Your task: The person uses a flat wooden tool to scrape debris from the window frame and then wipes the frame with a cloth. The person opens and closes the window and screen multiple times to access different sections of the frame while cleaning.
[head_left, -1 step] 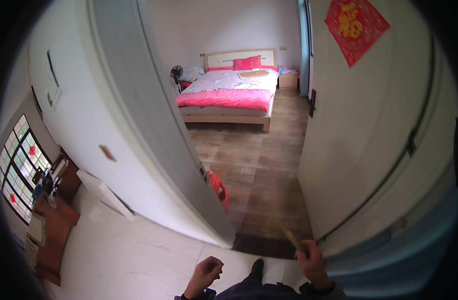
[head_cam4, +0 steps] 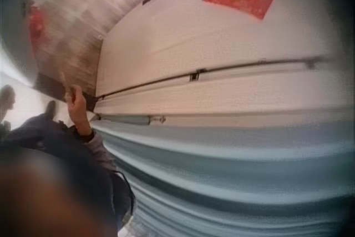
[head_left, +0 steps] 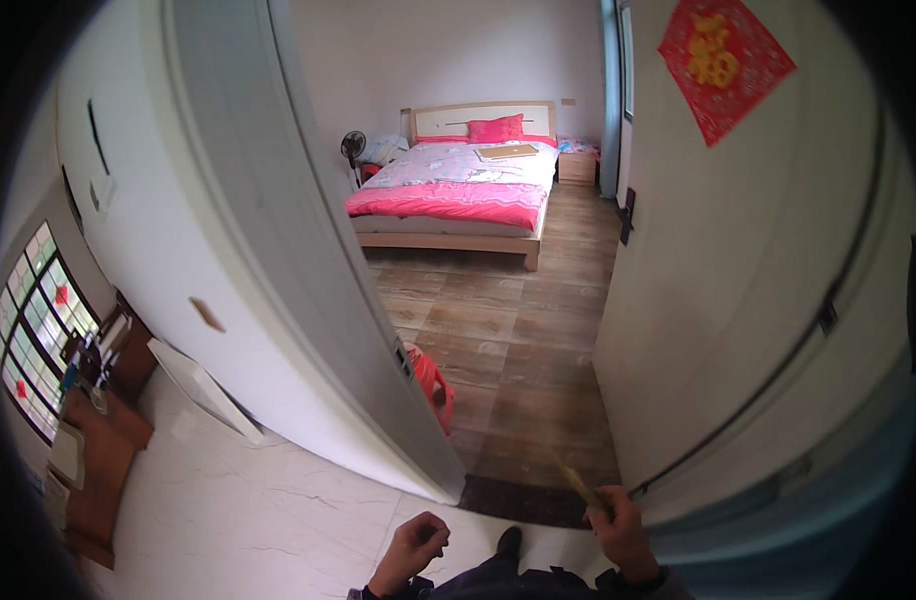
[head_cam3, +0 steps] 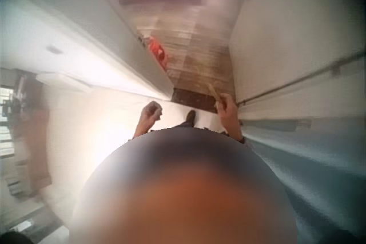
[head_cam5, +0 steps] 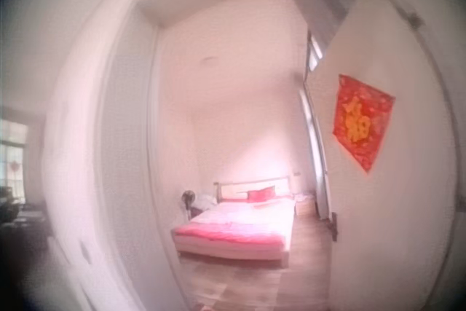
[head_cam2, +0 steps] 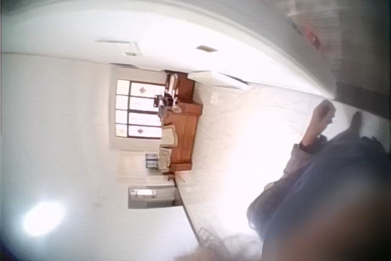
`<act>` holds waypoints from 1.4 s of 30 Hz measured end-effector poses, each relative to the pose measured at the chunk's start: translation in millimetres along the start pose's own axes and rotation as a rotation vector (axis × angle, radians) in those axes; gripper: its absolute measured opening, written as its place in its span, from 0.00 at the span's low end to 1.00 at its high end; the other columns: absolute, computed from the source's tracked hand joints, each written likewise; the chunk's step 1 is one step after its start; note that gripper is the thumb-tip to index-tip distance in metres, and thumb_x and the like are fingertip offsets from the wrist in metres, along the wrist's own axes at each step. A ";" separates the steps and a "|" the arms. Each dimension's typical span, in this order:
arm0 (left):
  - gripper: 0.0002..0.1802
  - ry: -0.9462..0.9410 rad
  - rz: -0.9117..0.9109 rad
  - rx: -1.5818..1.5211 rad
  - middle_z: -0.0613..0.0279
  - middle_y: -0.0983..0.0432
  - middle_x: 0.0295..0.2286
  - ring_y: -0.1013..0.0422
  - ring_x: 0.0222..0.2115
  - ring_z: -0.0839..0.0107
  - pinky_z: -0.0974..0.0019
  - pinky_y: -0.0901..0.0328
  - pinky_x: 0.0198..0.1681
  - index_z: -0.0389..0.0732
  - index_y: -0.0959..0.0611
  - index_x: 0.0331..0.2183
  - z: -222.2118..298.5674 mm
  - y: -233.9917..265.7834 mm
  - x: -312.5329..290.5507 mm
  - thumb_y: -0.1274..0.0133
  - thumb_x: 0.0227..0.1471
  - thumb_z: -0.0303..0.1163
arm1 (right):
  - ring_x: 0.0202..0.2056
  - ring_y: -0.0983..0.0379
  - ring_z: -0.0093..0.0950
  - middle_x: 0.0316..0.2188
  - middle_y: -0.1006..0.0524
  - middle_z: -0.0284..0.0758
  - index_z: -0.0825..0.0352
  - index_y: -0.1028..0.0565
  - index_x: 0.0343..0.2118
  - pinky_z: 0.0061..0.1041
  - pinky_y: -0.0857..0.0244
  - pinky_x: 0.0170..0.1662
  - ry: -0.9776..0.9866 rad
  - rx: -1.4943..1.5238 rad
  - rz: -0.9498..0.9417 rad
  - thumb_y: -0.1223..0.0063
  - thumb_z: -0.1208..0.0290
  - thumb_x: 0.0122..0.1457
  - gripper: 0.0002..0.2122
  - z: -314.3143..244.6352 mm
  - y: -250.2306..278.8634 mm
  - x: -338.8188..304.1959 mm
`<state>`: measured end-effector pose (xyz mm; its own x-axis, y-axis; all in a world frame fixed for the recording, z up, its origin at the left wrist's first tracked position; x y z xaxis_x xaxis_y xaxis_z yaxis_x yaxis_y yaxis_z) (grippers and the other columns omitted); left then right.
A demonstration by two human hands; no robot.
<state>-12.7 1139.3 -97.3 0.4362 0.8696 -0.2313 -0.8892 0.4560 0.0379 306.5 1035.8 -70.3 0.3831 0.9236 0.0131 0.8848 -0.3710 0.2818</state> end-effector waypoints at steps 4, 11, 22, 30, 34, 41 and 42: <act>0.06 -0.272 -0.262 0.269 0.63 0.28 0.24 0.30 0.25 0.75 0.71 0.35 0.30 0.36 0.24 0.32 75.5 -42.1 121.4 0.43 0.57 0.27 | 0.33 0.23 0.26 0.29 0.21 0.38 0.71 0.27 0.45 0.29 0.30 0.38 -0.083 -0.126 0.037 0.47 0.73 0.59 0.12 -4.0 25.2 89.6; 0.11 -0.519 -0.595 0.062 0.60 0.23 0.28 0.25 0.30 0.67 0.66 0.33 0.31 0.39 0.20 0.42 181.3 -100.8 255.6 0.48 0.56 0.20 | 0.26 0.33 0.19 0.24 0.27 0.31 0.71 0.30 0.48 0.21 0.38 0.31 -0.111 -0.054 0.174 0.55 0.76 0.63 0.12 27.5 88.9 227.1; 0.09 -1.112 -0.451 -0.330 0.53 0.23 0.28 0.29 0.20 0.66 0.68 0.35 0.22 0.43 0.20 0.35 306.4 -86.1 420.9 0.53 0.64 0.35 | 0.27 0.34 0.18 0.26 0.27 0.31 0.71 0.29 0.49 0.19 0.40 0.31 -0.028 -0.196 -0.102 0.55 0.77 0.63 0.12 34.9 117.8 543.7; 0.16 -1.183 -0.488 -0.520 0.58 0.29 0.22 0.32 0.16 0.66 0.66 0.41 0.18 0.43 0.22 0.35 335.2 -78.4 556.8 0.56 0.67 0.43 | 0.23 0.31 0.26 0.24 0.27 0.39 0.69 0.27 0.46 0.26 0.37 0.29 0.074 -0.249 -0.277 0.45 0.78 0.58 0.13 36.4 47.2 695.7; 0.17 -1.096 -0.799 -0.565 0.58 0.31 0.21 0.34 0.16 0.65 0.65 0.42 0.18 0.42 0.22 0.34 352.5 -53.1 650.1 0.55 0.66 0.44 | 0.27 0.27 0.33 0.26 0.25 0.43 0.70 0.27 0.46 0.29 0.34 0.32 0.105 -0.237 -0.248 0.44 0.77 0.58 0.13 21.7 21.3 755.3; 0.17 -0.901 -1.273 -0.663 0.58 0.32 0.20 0.35 0.16 0.64 0.64 0.44 0.18 0.41 0.23 0.31 401.6 -33.8 802.5 0.53 0.65 0.45 | 0.31 0.24 0.37 0.30 0.23 0.46 0.71 0.27 0.46 0.31 0.31 0.36 -0.010 -0.286 -0.053 0.43 0.77 0.59 0.13 2.2 27.5 841.6; 0.18 -0.876 -1.320 -0.673 0.58 0.32 0.19 0.35 0.16 0.64 0.63 0.44 0.18 0.41 0.23 0.31 407.4 -36.7 821.0 0.52 0.65 0.45 | 0.31 0.23 0.37 0.30 0.23 0.46 0.71 0.27 0.46 0.31 0.31 0.36 -0.070 -0.276 -0.018 0.43 0.77 0.59 0.12 5.8 31.3 850.2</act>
Point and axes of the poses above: each hand's wrist, its own x-axis towards the middle knuckle, its own y-axis out of the back of the hand, z = x × y, the point moved 4 cm from there along x, towards the middle knuckle
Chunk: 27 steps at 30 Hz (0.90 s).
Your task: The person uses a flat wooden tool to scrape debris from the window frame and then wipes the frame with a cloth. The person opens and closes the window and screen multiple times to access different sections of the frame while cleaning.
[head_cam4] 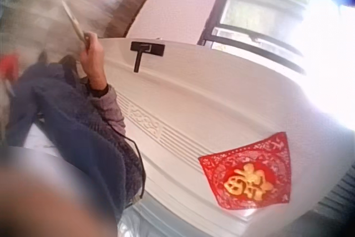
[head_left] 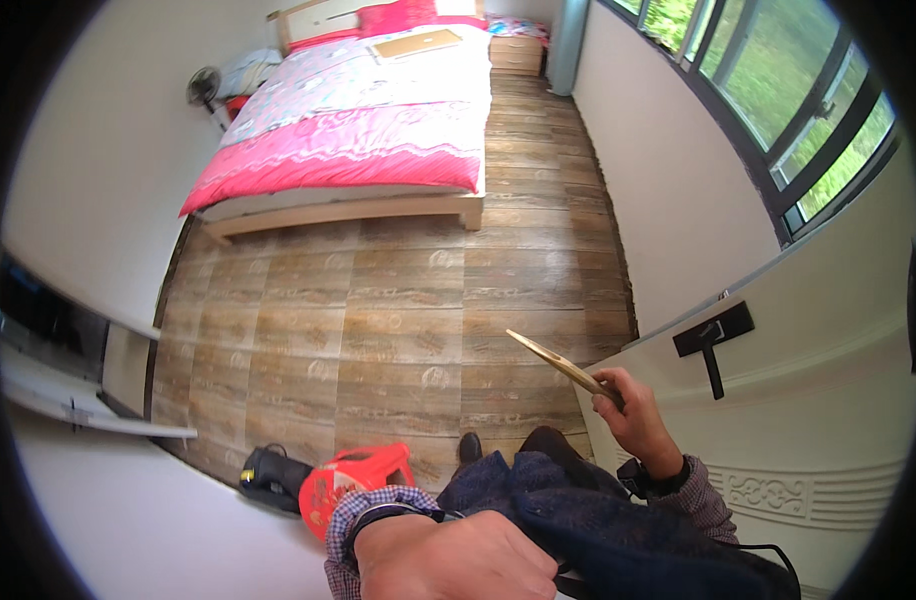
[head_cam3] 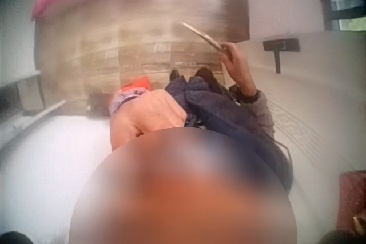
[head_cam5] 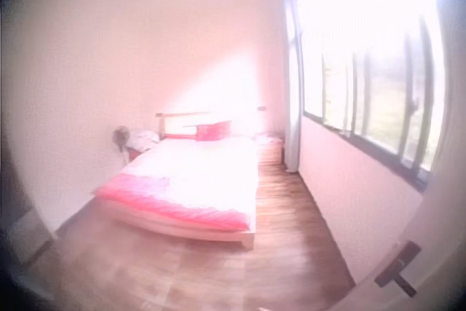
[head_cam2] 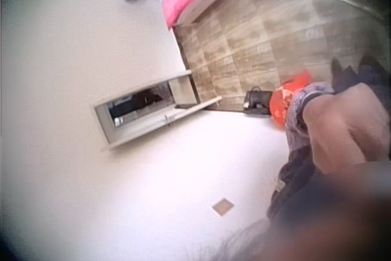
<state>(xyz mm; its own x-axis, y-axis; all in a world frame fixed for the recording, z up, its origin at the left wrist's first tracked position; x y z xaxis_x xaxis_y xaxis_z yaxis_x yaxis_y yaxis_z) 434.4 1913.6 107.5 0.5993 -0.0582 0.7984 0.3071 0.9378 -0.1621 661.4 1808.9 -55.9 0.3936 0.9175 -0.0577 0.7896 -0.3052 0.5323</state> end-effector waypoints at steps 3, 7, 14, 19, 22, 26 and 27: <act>0.18 0.048 -0.078 -0.114 0.58 0.33 0.19 0.36 0.15 0.64 0.63 0.45 0.18 0.40 0.23 0.29 -13.0 55.1 23.0 0.51 0.64 0.45 | 0.26 0.28 0.23 0.24 0.26 0.36 0.71 0.27 0.45 0.23 0.34 0.31 0.052 -0.009 0.141 0.44 0.78 0.60 0.11 9.4 13.2 28.1; 0.19 0.101 -0.161 -0.250 0.58 0.33 0.18 0.37 0.15 0.63 0.62 0.46 0.18 0.40 0.23 0.28 -48.4 127.8 56.6 0.50 0.64 0.45 | 0.28 0.26 0.27 0.27 0.24 0.39 0.71 0.27 0.46 0.26 0.32 0.33 -0.038 -0.035 0.223 0.44 0.78 0.60 0.11 38.1 37.3 74.7; 0.21 0.211 -0.281 -0.404 0.57 0.35 0.17 0.38 0.14 0.62 0.61 0.48 0.17 0.39 0.23 0.25 -130.3 233.9 145.2 0.47 0.62 0.45 | 0.32 0.22 0.39 0.30 0.22 0.45 0.69 0.28 0.47 0.31 0.30 0.36 -0.082 0.073 0.345 0.42 0.75 0.60 0.13 89.5 93.3 185.0; 0.22 0.247 -0.354 -0.515 0.57 0.35 0.17 0.40 0.14 0.61 0.60 0.49 0.17 0.39 0.24 0.23 -187.3 285.9 211.4 0.46 0.61 0.45 | 0.33 0.21 0.38 0.30 0.21 0.45 0.70 0.27 0.46 0.30 0.30 0.37 -0.159 0.097 0.508 0.43 0.75 0.59 0.13 122.0 146.0 211.1; 0.23 0.255 -0.419 -0.572 0.57 0.36 0.16 0.40 0.14 0.61 0.60 0.50 0.17 0.38 0.24 0.21 -220.6 309.8 249.7 0.45 0.61 0.45 | 0.33 0.21 0.37 0.31 0.21 0.45 0.70 0.27 0.46 0.29 0.29 0.38 -0.305 0.160 0.635 0.43 0.76 0.59 0.12 143.8 172.3 206.5; 0.24 0.262 -0.506 -0.652 0.57 0.37 0.16 0.41 0.13 0.60 0.59 0.51 0.17 0.38 0.24 0.19 -264.4 336.7 291.2 0.43 0.60 0.46 | 0.32 0.20 0.34 0.32 0.20 0.44 0.70 0.26 0.45 0.27 0.29 0.38 -0.406 0.184 0.810 0.45 0.78 0.59 0.12 162.3 195.2 196.6; 0.25 0.255 -0.529 -0.666 0.57 0.37 0.15 0.42 0.13 0.60 0.58 0.52 0.17 0.38 0.24 0.19 -273.8 343.6 300.0 0.42 0.60 0.46 | 0.31 0.21 0.32 0.32 0.20 0.43 0.71 0.26 0.45 0.27 0.29 0.37 -0.437 0.192 0.857 0.45 0.78 0.58 0.12 165.2 198.4 194.7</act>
Point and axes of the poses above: each hand's wrist, its own x-axis towards the middle knuckle, its own y-axis out of the back of the hand, z = x × y, the point moved 4 cm from there along x, towards the middle knuckle
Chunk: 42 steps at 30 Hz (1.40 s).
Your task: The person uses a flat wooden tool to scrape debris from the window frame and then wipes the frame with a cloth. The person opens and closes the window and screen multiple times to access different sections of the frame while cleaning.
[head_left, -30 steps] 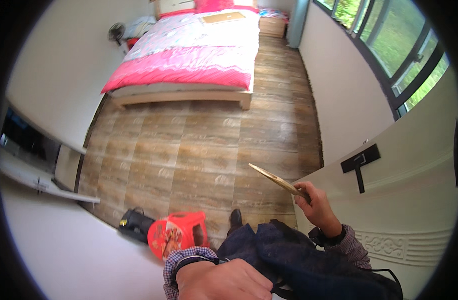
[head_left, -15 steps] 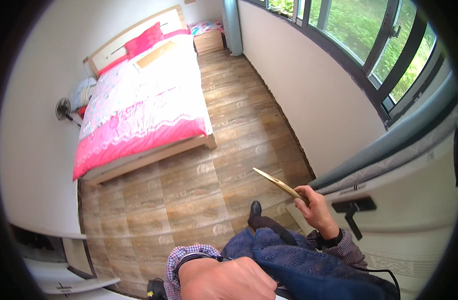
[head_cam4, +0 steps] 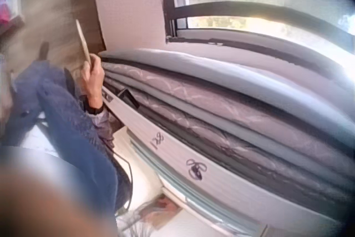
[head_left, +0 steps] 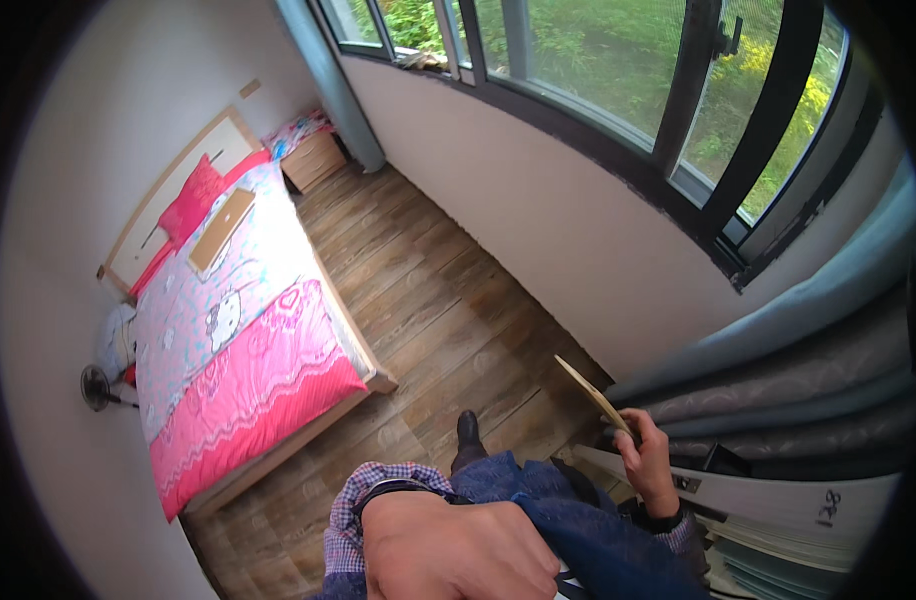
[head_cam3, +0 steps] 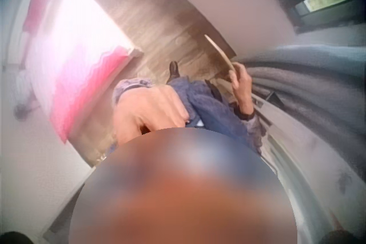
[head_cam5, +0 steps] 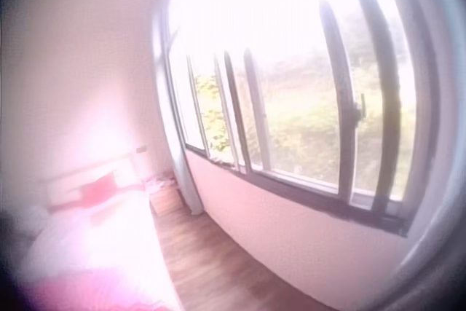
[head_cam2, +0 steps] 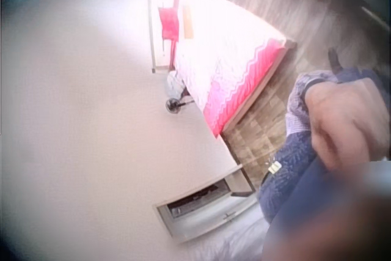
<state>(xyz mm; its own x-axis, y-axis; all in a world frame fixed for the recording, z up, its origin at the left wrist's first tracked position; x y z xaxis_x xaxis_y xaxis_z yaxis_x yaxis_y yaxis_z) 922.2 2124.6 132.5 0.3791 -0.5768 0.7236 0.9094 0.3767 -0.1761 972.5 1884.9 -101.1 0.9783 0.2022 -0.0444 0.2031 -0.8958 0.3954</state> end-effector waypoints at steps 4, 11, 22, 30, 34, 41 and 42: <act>0.25 -0.029 -0.037 -0.085 0.58 0.36 0.16 0.42 0.13 0.61 0.59 0.51 0.18 0.38 0.25 0.19 8.1 68.7 9.9 0.43 0.60 0.46 | 0.29 0.23 0.27 0.30 0.20 0.41 0.71 0.26 0.44 0.26 0.30 0.36 -0.138 -0.045 0.114 0.45 0.78 0.58 0.11 3.5 0.3 18.3; 0.18 -0.248 -0.065 0.049 0.60 0.35 0.17 0.40 0.13 0.64 0.62 0.50 0.17 0.40 0.24 0.23 52.4 221.3 1.1 0.48 0.64 0.37 | 0.29 0.25 0.23 0.30 0.21 0.37 0.72 0.26 0.44 0.23 0.30 0.35 -0.153 -0.028 0.154 0.45 0.79 0.60 0.10 -21.9 -53.8 139.7; 0.10 0.341 0.969 0.763 0.67 0.25 0.27 0.29 0.27 0.80 0.74 0.34 0.31 0.34 0.19 0.41 102.3 506.0 -87.0 0.49 0.56 0.19 | 0.26 0.23 0.28 0.25 0.21 0.39 0.71 0.25 0.46 0.26 0.29 0.33 -0.047 -0.107 -0.035 0.46 0.75 0.62 0.10 -69.3 -127.3 355.9; 0.14 0.462 0.938 1.127 0.66 0.24 0.30 0.27 0.30 0.79 0.74 0.32 0.35 0.37 0.20 0.44 92.3 700.6 -100.3 0.47 0.54 0.20 | 0.27 0.21 0.35 0.25 0.20 0.42 0.68 0.24 0.46 0.30 0.28 0.35 -0.090 -0.143 -0.199 0.44 0.71 0.61 0.12 -62.7 -165.8 496.5; 0.19 0.468 0.814 1.519 0.61 0.23 0.36 0.27 0.30 0.72 0.71 0.31 0.34 0.39 0.19 0.45 101.9 778.3 -73.2 0.46 0.49 0.18 | 0.30 0.20 0.38 0.27 0.20 0.44 0.67 0.23 0.46 0.32 0.28 0.36 0.018 -0.161 -0.263 0.41 0.70 0.60 0.13 -65.0 -190.0 565.6; 0.27 0.442 0.501 1.907 0.55 0.25 0.45 0.28 0.47 0.53 0.54 0.34 0.53 0.39 0.23 0.50 84.4 906.4 -54.8 0.46 0.44 0.19 | 0.33 0.20 0.41 0.30 0.19 0.46 0.66 0.23 0.46 0.32 0.28 0.37 -0.061 -0.206 -0.366 0.40 0.69 0.58 0.14 -65.9 -195.7 626.1; 0.27 0.433 0.442 1.949 0.55 0.25 0.44 0.29 0.48 0.54 0.53 0.35 0.54 0.39 0.23 0.49 78.3 922.7 -54.8 0.46 0.43 0.19 | 0.33 0.20 0.41 0.31 0.19 0.46 0.66 0.23 0.46 0.32 0.28 0.38 -0.079 -0.199 -0.358 0.40 0.69 0.58 0.14 -66.8 -197.4 630.4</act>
Point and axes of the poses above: each hand's wrist, its own x-axis towards the middle knuckle, its own y-axis out of the back of the hand, z = x × y, the point moved 4 cm from there along x, towards the middle knuckle
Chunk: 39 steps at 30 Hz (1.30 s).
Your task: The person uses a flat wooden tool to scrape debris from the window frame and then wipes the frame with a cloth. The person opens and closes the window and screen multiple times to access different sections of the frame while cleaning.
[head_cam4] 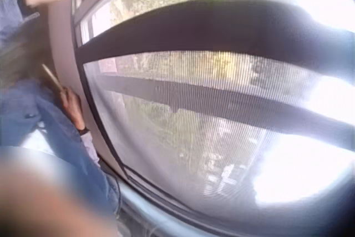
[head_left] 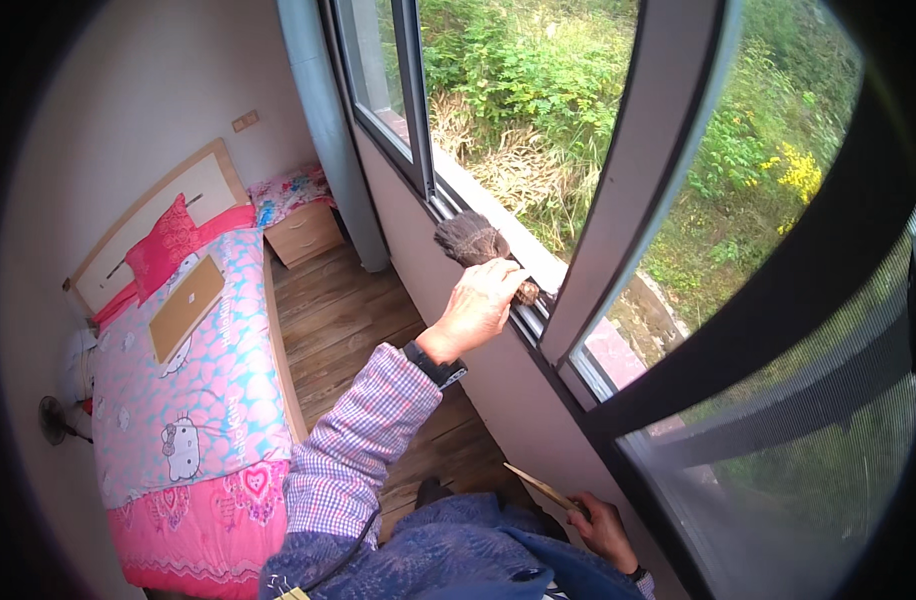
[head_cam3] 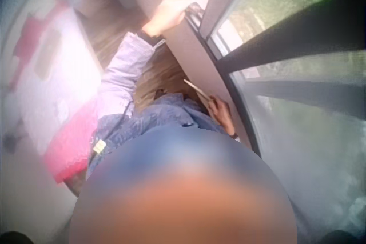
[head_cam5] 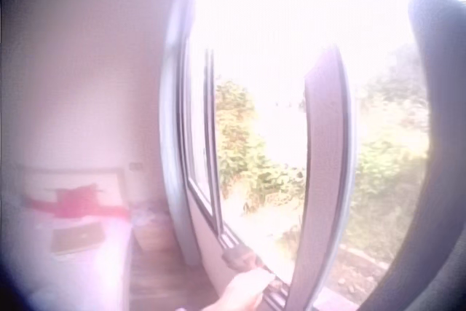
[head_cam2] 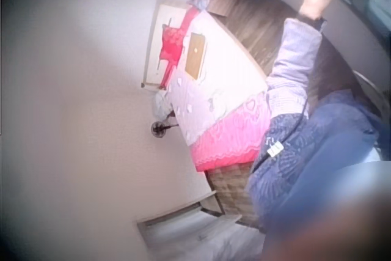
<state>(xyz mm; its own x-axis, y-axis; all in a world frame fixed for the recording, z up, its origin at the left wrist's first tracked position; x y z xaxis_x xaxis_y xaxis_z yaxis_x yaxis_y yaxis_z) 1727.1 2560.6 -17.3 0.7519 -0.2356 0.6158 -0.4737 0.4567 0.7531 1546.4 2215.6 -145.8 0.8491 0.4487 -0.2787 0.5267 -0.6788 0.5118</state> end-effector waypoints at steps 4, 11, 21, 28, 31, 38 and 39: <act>0.23 -0.129 -0.126 0.114 0.57 0.25 0.43 0.30 0.50 0.58 0.48 0.42 0.61 0.40 0.21 0.47 -37.4 -44.4 13.8 0.45 0.44 0.22 | 0.34 0.20 0.41 0.32 0.20 0.47 0.67 0.24 0.46 0.32 0.29 0.39 -0.030 -0.044 0.098 0.41 0.69 0.59 0.14 -16.0 -8.5 16.3; 0.11 -0.304 -0.146 -0.044 0.56 0.28 0.31 0.27 0.38 0.56 0.46 0.40 0.60 0.39 0.22 0.35 -60.9 -38.2 26.9 0.46 0.43 0.23 | 0.33 0.21 0.41 0.32 0.20 0.47 0.68 0.23 0.45 0.32 0.29 0.39 -0.193 0.054 0.237 0.42 0.70 0.59 0.13 -69.5 -43.2 52.6; 0.21 0.231 -0.178 -0.407 0.54 0.27 0.30 0.28 0.34 0.54 0.59 0.32 0.39 0.36 0.21 0.37 -147.9 39.5 -40.8 0.43 0.33 0.14 | 0.30 0.21 0.37 0.30 0.20 0.45 0.68 0.22 0.44 0.30 0.29 0.36 -0.237 0.042 0.368 0.40 0.75 0.56 0.12 -118.6 -73.3 88.2; 0.16 0.441 -0.288 -0.930 0.59 0.24 0.29 0.23 0.33 0.68 0.68 0.30 0.38 0.35 0.21 0.33 -155.4 5.8 -80.9 0.40 0.39 0.12 | 0.33 0.22 0.23 0.31 0.19 0.35 0.70 0.23 0.44 0.23 0.29 0.40 -0.266 0.314 0.364 0.41 0.78 0.56 0.13 -133.6 -67.5 82.4; 0.11 0.583 -0.163 -1.055 0.62 0.24 0.30 0.25 0.33 0.75 0.72 0.31 0.39 0.34 0.22 0.33 -147.5 -1.7 -83.0 0.40 0.45 0.13 | 0.38 0.22 0.24 0.36 0.19 0.36 0.71 0.24 0.44 0.23 0.29 0.45 -0.233 0.623 0.427 0.42 0.81 0.54 0.13 -143.2 -52.1 60.6; 0.12 0.579 -0.152 -1.247 0.63 0.22 0.34 0.27 0.35 0.78 0.73 0.31 0.41 0.36 0.22 0.36 -93.5 1.0 -91.6 0.39 0.49 0.16 | 0.34 0.33 0.21 0.31 0.29 0.30 0.68 0.29 0.35 0.20 0.39 0.40 -0.047 0.599 0.780 0.46 0.82 0.49 0.10 -145.2 -20.0 3.9; 0.13 0.559 -0.146 -1.229 0.63 0.22 0.33 0.26 0.35 0.78 0.73 0.31 0.41 0.36 0.22 0.37 -84.2 3.1 -93.4 0.39 0.48 0.15 | 0.33 0.35 0.20 0.30 0.31 0.29 0.67 0.30 0.35 0.19 0.40 0.39 0.013 0.592 0.842 0.46 0.80 0.50 0.09 -141.2 -15.2 -4.3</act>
<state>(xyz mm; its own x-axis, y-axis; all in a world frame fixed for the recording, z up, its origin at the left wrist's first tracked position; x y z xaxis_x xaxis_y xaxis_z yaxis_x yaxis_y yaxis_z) 1694.1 2656.2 -92.0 0.9829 -0.1046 0.1517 0.1161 0.9908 -0.0694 1529.1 2306.1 -37.6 0.9536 -0.3011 -0.0042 -0.3005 -0.9523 0.0535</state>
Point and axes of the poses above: each hand's wrist, its own x-axis towards the middle knuckle, its own y-axis out of the back of the hand, z = x × y, the point moved 4 cm from there along x, towards the middle knuckle
